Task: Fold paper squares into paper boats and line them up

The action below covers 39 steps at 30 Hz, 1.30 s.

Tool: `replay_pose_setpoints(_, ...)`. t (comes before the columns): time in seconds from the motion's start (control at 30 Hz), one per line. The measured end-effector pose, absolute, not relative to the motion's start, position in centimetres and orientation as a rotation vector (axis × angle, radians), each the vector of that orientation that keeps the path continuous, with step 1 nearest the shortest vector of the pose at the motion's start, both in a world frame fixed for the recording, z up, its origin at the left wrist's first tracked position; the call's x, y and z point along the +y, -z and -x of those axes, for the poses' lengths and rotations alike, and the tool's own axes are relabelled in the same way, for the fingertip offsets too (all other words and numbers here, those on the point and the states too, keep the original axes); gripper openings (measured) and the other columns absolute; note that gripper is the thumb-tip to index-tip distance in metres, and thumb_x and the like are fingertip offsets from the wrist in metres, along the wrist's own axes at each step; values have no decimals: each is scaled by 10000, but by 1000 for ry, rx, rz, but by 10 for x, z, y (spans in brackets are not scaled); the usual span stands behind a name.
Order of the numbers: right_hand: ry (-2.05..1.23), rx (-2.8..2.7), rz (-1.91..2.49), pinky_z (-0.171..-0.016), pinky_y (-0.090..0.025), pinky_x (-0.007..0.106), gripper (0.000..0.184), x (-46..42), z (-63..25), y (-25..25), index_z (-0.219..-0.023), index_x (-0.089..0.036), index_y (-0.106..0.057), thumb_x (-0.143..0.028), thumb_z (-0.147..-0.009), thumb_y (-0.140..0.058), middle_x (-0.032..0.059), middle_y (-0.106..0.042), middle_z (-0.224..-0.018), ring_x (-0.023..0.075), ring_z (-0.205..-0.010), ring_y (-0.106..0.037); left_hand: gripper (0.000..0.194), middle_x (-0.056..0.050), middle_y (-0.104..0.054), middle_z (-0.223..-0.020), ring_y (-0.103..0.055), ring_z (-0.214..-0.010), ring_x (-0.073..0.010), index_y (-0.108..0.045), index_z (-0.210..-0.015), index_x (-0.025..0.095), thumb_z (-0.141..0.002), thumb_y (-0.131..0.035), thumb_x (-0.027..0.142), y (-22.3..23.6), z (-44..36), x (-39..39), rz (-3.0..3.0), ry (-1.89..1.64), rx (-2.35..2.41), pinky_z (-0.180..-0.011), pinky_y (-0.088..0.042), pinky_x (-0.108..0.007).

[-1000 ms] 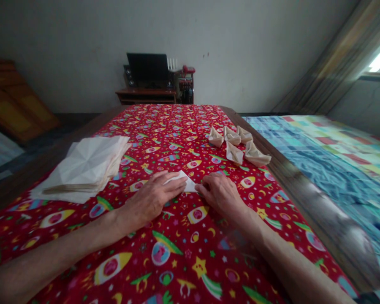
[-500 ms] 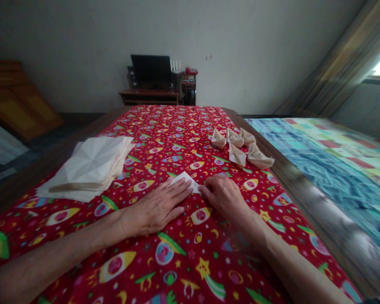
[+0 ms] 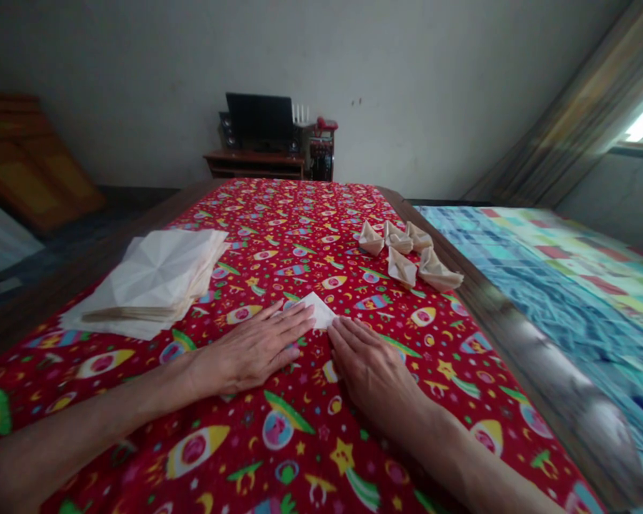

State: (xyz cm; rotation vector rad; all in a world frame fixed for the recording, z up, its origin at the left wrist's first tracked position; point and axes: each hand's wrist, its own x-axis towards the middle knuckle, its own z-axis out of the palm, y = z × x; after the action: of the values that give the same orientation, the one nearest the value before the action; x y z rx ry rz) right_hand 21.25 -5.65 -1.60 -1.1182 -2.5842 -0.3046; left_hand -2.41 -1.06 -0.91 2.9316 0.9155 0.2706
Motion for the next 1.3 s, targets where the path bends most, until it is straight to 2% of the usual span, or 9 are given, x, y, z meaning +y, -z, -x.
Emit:
replay_pose_setpoints(0.17,403,-2572,1154,-989,-480,395,380,-60,-216,13,-1236,-43,-553,-116,-894,-404,172,-587,-1257,263,-1185,-539,446,-30,-302,-1504,-242,-1398,-157,-360,-1398,222,-993,-265,381,7,45,-14,-2957,-215,1037,-1129,-186,-374)
replay_pose_setpoints(0.33,393,-2584,1145,-957,-481,379,323,-56,-214,10,-1168,-68,-585,-124,-899,-415,151,-639,-1182,248,-1117,-584,447,-31,-328,-1491,-310,-1371,-171,-372,-1397,214,-977,-333,362,7,57,-19,-2995,-241,1125,-1115,-254,-377)
replay_pose_setpoints(0.47,340,-2655,1229,-982,-400,470,205,-48,-204,4,-1044,-135,-620,-170,-881,-500,106,-691,-1025,249,-970,-629,382,-51,-484,-1391,-437,-1294,-183,-497,-1311,183,-953,-392,267,9,59,-17,-2966,-442,1194,-1090,-333,-385)
replay_pose_setpoints(0.57,387,-2679,1247,-999,-338,506,231,-39,-190,0,-1095,-144,-595,-153,-888,-493,112,-675,-1053,260,-1001,-605,335,-68,-582,-1291,-515,-1223,-178,-581,-1222,150,-940,-414,219,15,59,-10,-2906,-652,1182,-1066,-391,-375)
replay_pose_setpoints(0.67,376,-2723,1170,-974,-361,454,241,-28,-177,-4,-1093,-118,-588,-103,-885,-468,132,-653,-1096,255,-1046,-582,332,-73,-609,-1256,-534,-1201,-169,-598,-1203,135,-922,-428,179,20,60,-3,-2834,-771,1129,-1047,-427,-352)
replay_pose_setpoints(0.8,294,-2790,1083,-902,-413,384,170,-19,-173,-8,-971,-100,-609,-87,-878,-467,131,-669,-976,232,-958,-606,350,-98,-613,-1245,-546,-1188,-185,-600,-1204,114,-906,-421,154,23,62,1,-2761,-821,1094,-1037,-445,-373)
replay_pose_setpoints(1.07,64,-2673,965,-829,-424,304,125,-12,-191,-2,-946,-159,-591,-157,-893,-478,86,-663,-940,183,-882,-600,399,-117,-585,-1277,-540,-1199,-190,-574,-1237,92,-896,-389,183,22,62,1,-2597,-855,1146,-1042,-440,-358)
replay_pose_setpoints(1.17,135,-2682,1011,-769,-422,283,146,-12,-187,-4,-919,-145,-577,-139,-917,-430,83,-664,-872,171,-819,-597,433,-113,-551,-1319,-507,-1234,-193,-526,-1290,100,-893,-382,197,21,61,1,-2547,-840,1187,-1061,-415,-361)
replay_pose_setpoints(1.3,323,-2636,1121,-628,-379,255,146,-11,-180,-2,-840,-143,-562,-114,-904,-434,41,-632,-723,138,-633,-544,507,-141,-483,-1379,-455,-1281,-214,-425,-1365,76,-880,-401,224,19,57,-1,-2458,-851,1250,-1091,-370,-379)
